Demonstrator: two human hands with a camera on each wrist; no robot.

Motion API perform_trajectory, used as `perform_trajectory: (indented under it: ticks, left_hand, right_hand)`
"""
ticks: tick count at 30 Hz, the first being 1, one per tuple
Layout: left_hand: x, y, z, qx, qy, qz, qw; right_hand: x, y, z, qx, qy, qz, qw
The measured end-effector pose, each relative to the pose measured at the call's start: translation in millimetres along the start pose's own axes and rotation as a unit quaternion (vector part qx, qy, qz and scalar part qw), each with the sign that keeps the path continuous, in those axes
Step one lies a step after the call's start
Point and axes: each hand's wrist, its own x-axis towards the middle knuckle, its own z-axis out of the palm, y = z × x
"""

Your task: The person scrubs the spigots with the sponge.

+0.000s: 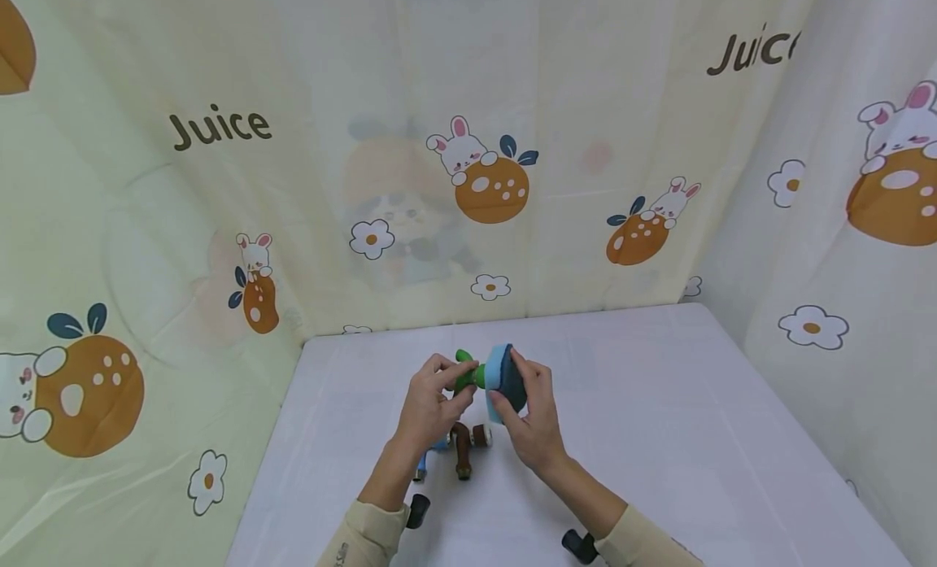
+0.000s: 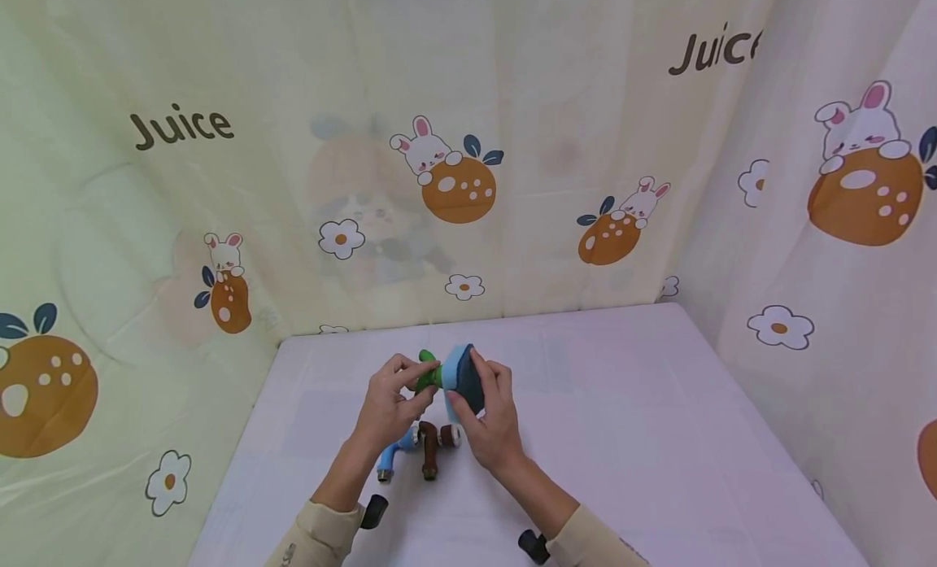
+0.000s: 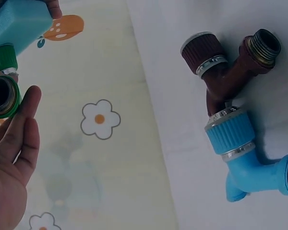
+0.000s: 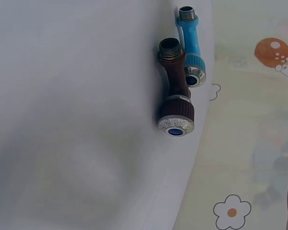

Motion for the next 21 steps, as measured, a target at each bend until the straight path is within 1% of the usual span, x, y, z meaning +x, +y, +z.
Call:
perform_trajectory:
  ticks: [7, 14, 18, 21]
  left_hand:
    - [-0.3, 1.0, 3.0, 0.025, -0.001, -0.004, 0.9997]
    - [-2.5, 0.4, 7.5, 0.04, 0.009, 0.014, 0.9991]
    - [-3.5, 0.8, 9.2, 0.056, 0.014, 0.028, 0.9979]
    - [-3.8, 1.4, 9.6, 0.064, 0.018, 0.032, 0.9973]
  right_hand:
    - [1.3, -0.3, 0.8, 0.018, -0.002, 0.034, 0.999]
    - [2.8, -0.7, -0.4, 0.035, -0.01, 0.08, 0.996]
    - [4.4, 0.8, -1.4, 0.052, -0.014, 0.109, 0.993]
    - [7.1, 2.1, -2.2, 0.067, -0.021, 0.134, 0.989]
